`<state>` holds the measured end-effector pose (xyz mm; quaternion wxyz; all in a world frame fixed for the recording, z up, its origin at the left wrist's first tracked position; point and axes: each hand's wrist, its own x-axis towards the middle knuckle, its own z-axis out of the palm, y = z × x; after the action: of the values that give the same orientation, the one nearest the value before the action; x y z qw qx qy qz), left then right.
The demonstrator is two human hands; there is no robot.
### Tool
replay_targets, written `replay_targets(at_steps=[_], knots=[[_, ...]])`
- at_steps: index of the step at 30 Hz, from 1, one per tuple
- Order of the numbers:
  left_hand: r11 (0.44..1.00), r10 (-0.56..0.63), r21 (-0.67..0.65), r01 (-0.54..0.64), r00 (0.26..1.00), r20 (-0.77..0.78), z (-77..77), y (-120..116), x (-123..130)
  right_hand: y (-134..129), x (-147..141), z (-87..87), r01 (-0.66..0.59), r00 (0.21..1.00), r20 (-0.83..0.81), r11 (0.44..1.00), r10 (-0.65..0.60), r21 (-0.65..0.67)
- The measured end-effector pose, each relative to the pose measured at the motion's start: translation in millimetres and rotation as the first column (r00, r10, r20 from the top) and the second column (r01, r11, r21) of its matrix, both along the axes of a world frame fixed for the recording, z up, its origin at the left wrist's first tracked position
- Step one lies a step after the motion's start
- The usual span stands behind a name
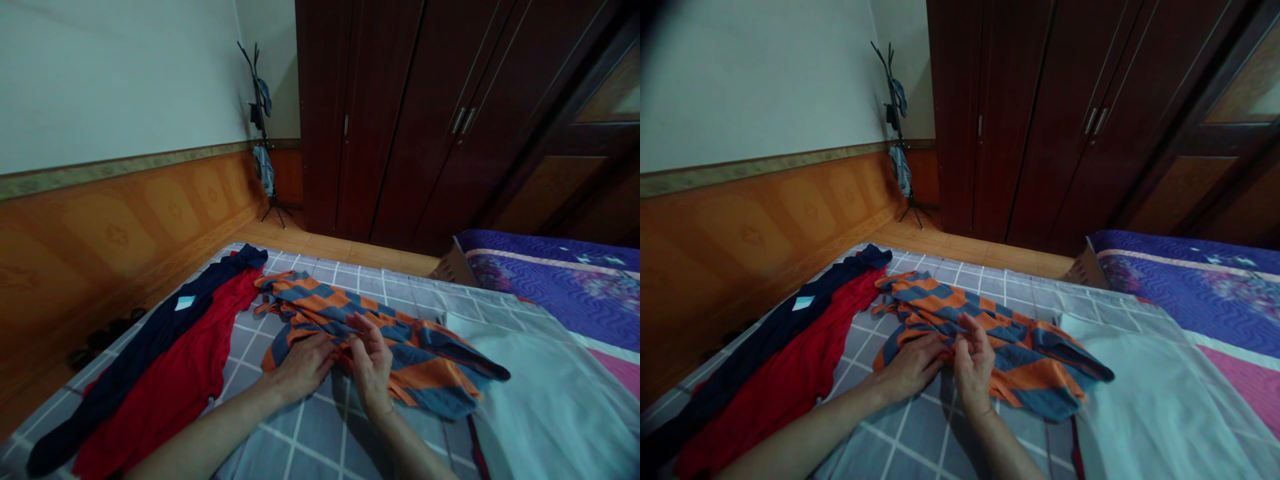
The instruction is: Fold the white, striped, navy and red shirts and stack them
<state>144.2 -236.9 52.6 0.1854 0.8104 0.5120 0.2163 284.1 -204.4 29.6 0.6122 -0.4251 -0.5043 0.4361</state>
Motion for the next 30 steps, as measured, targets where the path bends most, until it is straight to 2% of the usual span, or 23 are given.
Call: replay_targets(at_steps=[2,4,6,8,11,15,17,19,22,25,28,30], knots=[[0.997,0.074,-0.023,-0.072,0.989,0.131,9.1,0,-12,-4,0,0.7,-0.01,0.996,0.086,0.997,0.003,0.082],[0.984,0.176,-0.042,-0.171,0.955,0.24,20.4,-2,-32,-8,0,3.0,-0.04,0.98,0.199,0.972,-0.007,0.232],[0.956,0.291,-0.062,-0.287,0.896,0.336,31.1,-7,-56,-11,0,5.7,-0.111,0.944,0.328,0.913,-0.026,0.393],[0.922,0.369,-0.065,-0.381,0.821,0.435,38.0,-13,-79,-13,0,7.0,-0.207,0.878,0.475,0.852,-0.056,0.482],[0.877,0.431,-0.103,-0.469,0.676,0.598,37.5,-23,-105,-12,-2,3.4,-0.334,0.737,0.669,0.808,-0.096,0.485],[0.812,0.513,-0.276,-0.515,0.405,0.757,22.1,-28,-115,-10,-5,-7.4,-0.421,0.567,0.817,0.814,-0.109,0.401],[0.795,0.519,-0.306,-0.525,0.327,0.79,14.0,-24,-115,-9,-6,-12.8,-0.446,0.501,0.859,0.821,-0.102,0.358],[0.792,0.516,-0.315,-0.523,0.298,0.803,7.4,-20,-113,-9,-5,-17.5,-0.462,0.468,0.88,0.825,-0.085,0.326],[0.788,0.525,-0.345,-0.51,0.264,0.809,-0.9,-13,-114,-6,-5,-21.8,-0.444,0.499,0.865,0.842,-0.052,0.307],[0.786,0.547,-0.407,-0.466,0.218,0.808,-9.2,-10,-116,0,-3,-19.4,-0.356,0.648,0.761,0.896,0.033,0.264],[0.8,0.556,-0.459,-0.387,0.192,0.809,-14.4,-10,-120,9,0,-11.2,-0.267,0.827,0.527,0.961,0.194,0.066],[0.808,0.562,-0.483,-0.339,0.194,0.804,-14.6,-11,-121,14,2,-5.1,-0.258,0.898,0.341,0.961,0.277,-0.103]])
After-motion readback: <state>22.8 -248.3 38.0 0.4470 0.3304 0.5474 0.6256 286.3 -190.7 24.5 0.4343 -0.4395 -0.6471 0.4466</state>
